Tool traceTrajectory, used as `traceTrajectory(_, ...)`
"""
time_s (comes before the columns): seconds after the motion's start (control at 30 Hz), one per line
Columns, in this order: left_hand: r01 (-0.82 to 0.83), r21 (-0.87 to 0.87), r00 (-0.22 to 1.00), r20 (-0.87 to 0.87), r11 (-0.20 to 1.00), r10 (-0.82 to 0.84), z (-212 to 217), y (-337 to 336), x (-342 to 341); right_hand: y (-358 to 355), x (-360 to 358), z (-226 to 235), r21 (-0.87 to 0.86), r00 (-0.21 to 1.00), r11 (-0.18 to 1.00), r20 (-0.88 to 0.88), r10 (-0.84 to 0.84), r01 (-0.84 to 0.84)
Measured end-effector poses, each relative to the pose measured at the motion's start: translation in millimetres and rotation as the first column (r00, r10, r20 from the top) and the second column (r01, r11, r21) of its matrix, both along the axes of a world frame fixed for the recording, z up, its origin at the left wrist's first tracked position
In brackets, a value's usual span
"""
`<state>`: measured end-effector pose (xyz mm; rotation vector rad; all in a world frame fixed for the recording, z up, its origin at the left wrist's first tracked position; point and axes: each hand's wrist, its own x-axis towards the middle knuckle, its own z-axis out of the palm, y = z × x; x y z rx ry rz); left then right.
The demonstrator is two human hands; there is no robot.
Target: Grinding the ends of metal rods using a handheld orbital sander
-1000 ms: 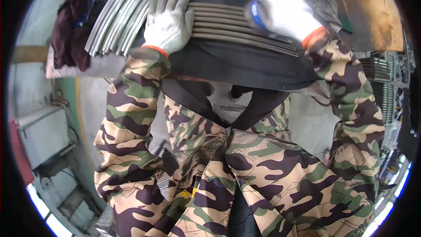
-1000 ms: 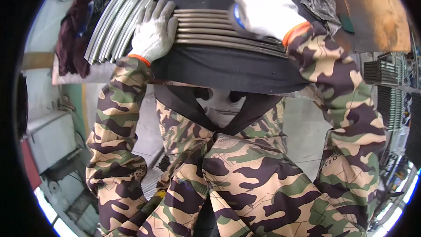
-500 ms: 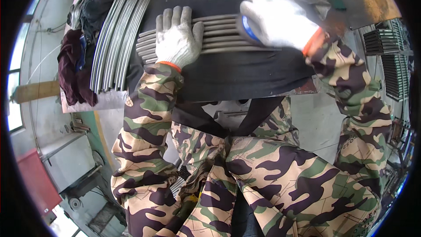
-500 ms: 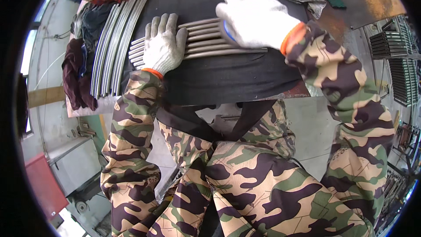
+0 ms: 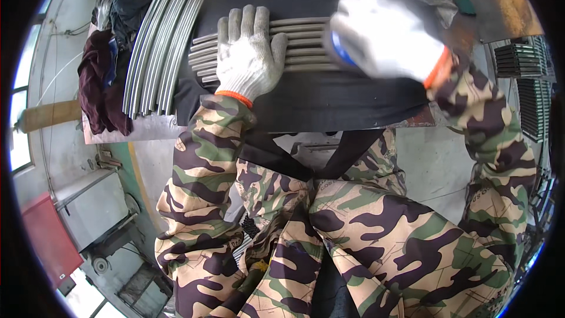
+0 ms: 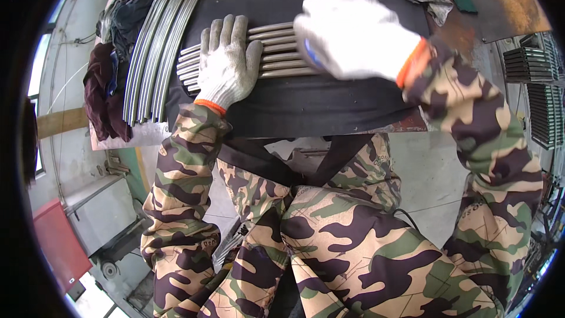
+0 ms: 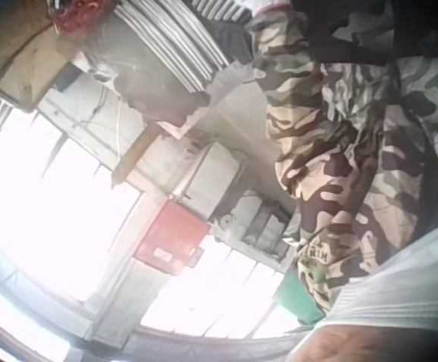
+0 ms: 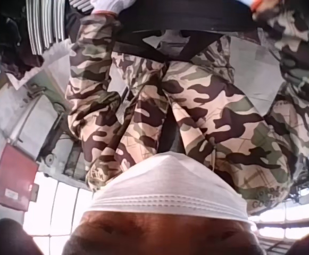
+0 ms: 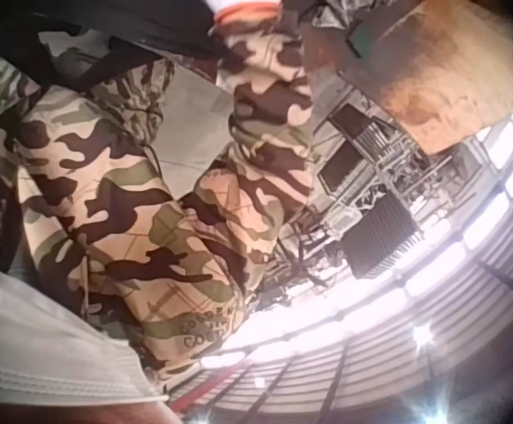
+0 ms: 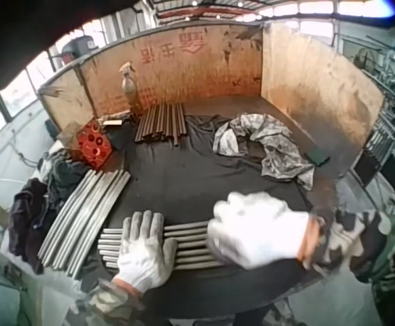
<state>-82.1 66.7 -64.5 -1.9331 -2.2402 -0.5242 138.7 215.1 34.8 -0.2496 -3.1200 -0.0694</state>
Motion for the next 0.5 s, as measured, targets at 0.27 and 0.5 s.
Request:
traceTrajectory(0.27,0.009,0.169,1.0,-0.031,0.986,-0.004,-8,-2,2,-13,-7,-2,-0.006,0.998,1.0,0.07,-0.004,0.004)
traceTrajectory(0.5,0.028,0.086,0.999,0.041,0.996,-0.031,-7,-1,-2,36,-37,-29,0.065,0.985,0.983,0.007,-0.17,0.169)
